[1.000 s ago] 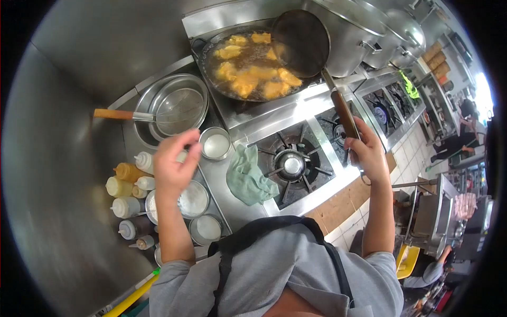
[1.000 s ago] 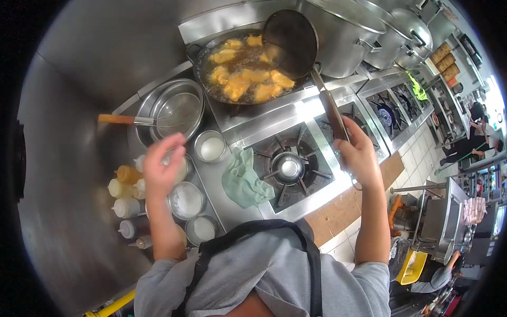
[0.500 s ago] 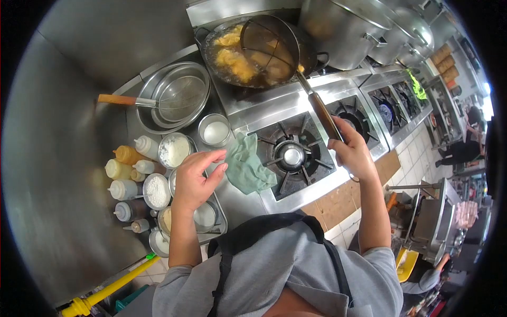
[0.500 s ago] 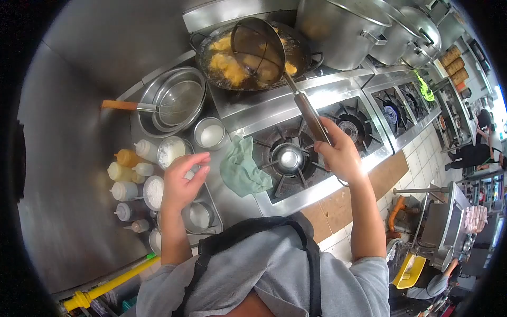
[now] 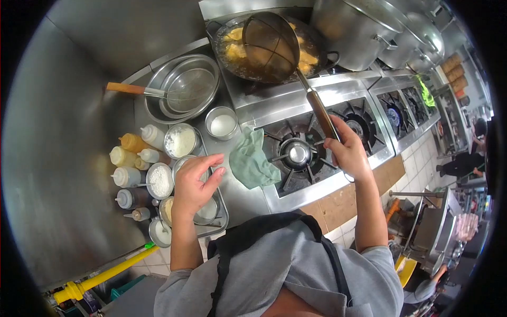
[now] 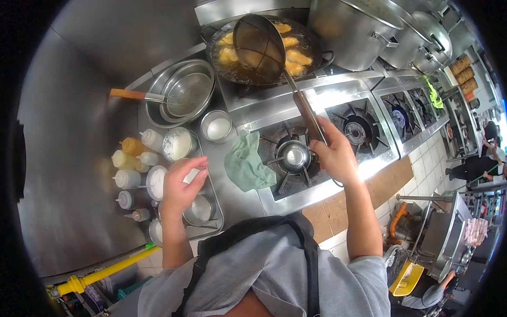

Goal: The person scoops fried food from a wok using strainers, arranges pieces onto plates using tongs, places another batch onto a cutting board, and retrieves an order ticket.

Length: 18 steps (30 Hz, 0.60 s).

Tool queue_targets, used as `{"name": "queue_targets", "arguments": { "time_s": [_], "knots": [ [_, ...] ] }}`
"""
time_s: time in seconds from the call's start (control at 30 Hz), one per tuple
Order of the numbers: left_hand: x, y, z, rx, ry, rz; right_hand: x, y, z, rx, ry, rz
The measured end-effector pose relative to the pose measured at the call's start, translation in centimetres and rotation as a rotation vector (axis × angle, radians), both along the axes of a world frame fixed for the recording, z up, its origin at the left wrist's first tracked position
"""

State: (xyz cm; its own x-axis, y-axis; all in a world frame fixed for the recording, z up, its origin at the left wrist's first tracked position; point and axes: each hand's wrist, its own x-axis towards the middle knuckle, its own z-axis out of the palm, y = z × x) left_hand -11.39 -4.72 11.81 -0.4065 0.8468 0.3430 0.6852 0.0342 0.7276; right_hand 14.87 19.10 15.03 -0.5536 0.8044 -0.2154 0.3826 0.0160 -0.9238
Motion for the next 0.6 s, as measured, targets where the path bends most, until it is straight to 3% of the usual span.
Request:
{"name": "queue_targets", "arguments": {
  "time_s": [0.33,0.4,0.6],
  "knots": [
    [0.9,-0.2,0.2,-0.045,0.006,-0.029,0.4,2.5,-0.3,0.240,-0.020,-0.116],
    [1.9,-0.1,0.1,-0.056,-0.012,-0.037,0.4,3.5,-1.6,0.616,-0.020,-0.154],
    [7.0,0.6,0.4,-0.129,0.046,-0.145,-0.4,4.7,-1.0,0.672,-0.355,-0.058]
  ]
}}
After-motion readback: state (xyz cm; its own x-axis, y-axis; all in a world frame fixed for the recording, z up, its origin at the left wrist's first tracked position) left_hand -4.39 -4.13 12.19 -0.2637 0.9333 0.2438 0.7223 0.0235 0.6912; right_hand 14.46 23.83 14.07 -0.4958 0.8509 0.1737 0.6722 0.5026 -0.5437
